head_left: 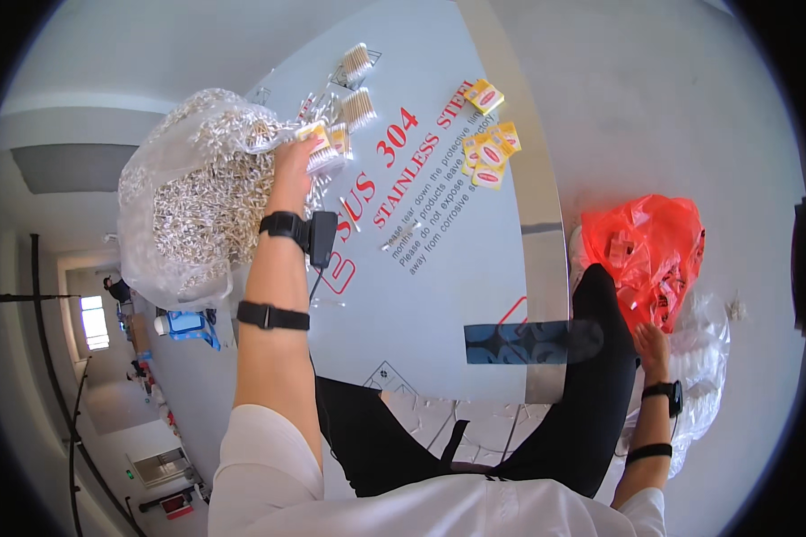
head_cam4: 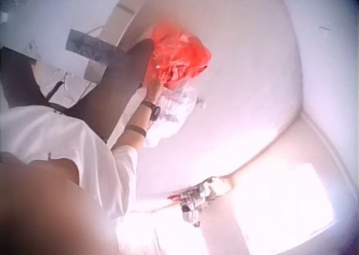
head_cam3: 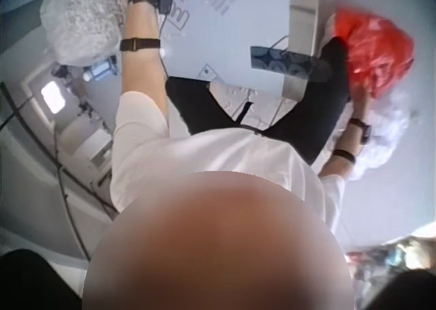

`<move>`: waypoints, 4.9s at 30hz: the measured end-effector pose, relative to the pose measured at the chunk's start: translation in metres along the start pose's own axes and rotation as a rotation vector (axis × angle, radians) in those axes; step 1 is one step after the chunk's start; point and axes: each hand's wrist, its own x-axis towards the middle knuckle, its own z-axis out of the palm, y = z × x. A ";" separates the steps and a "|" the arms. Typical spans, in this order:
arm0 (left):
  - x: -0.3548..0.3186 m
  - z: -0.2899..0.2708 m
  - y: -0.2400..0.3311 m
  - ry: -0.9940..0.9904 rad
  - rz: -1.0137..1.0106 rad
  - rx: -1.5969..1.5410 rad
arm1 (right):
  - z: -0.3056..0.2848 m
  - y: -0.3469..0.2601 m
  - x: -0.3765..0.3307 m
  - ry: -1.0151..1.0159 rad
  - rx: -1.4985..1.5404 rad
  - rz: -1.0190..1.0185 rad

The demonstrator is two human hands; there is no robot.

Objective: Hand-packaging a set of small wooden sticks into labeled plastic sleeves.

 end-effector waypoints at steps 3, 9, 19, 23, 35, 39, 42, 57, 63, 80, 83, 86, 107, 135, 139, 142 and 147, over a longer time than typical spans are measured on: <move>0.026 0.011 -0.007 -0.046 -0.031 0.408 | -0.017 -0.004 -0.027 0.047 -0.065 -0.065; 0.041 0.010 -0.026 0.043 0.119 0.479 | -0.007 -0.013 -0.035 0.137 -0.031 -0.066; -0.069 0.077 0.038 -0.375 0.074 -0.123 | 0.229 -0.122 -0.185 -0.266 -0.325 -0.903; -0.155 0.137 0.031 -0.758 0.269 0.158 | 0.366 -0.080 -0.239 -0.862 -0.089 -0.479; 0.049 0.099 -0.002 0.198 0.338 1.174 | 0.370 -0.033 -0.215 -0.613 0.292 -0.029; 0.090 0.095 -0.006 0.088 0.363 0.797 | 0.360 -0.045 -0.211 -0.597 0.268 -0.084; 0.132 0.102 0.017 0.128 0.408 0.503 | 0.353 -0.043 -0.206 -0.648 0.301 -0.024; 0.097 0.112 0.001 0.104 0.381 1.072 | 0.363 -0.037 -0.219 -0.680 0.228 -0.210; 0.123 0.119 0.010 0.063 0.288 0.156 | 0.327 -0.037 -0.229 -0.616 0.299 -0.186; -0.121 0.152 0.002 -0.425 0.409 0.274 | 0.303 -0.041 -0.216 -0.836 0.339 -0.346; -0.229 0.172 -0.016 -0.648 0.656 0.506 | 0.299 -0.038 -0.235 -0.993 0.369 -0.283; -0.310 0.191 -0.002 -0.861 0.739 0.595 | 0.274 -0.030 -0.239 -0.912 0.490 -0.275; -0.334 0.188 -0.021 -0.932 0.461 0.774 | 0.086 -0.013 0.097 0.084 0.342 -0.252; -0.328 0.019 -0.115 -0.411 0.415 0.491 | 0.374 -0.064 -0.147 -0.366 -0.882 -1.114; -0.316 0.016 -0.127 -0.379 0.401 0.483 | 0.434 -0.077 -0.137 -0.328 -1.070 -1.277; -0.307 0.018 -0.136 -0.336 0.391 0.466 | 0.452 -0.070 -0.136 -0.298 -1.313 -1.316; -0.295 0.022 -0.137 -0.291 0.413 0.498 | 0.447 -0.058 -0.143 -0.251 -1.484 -1.328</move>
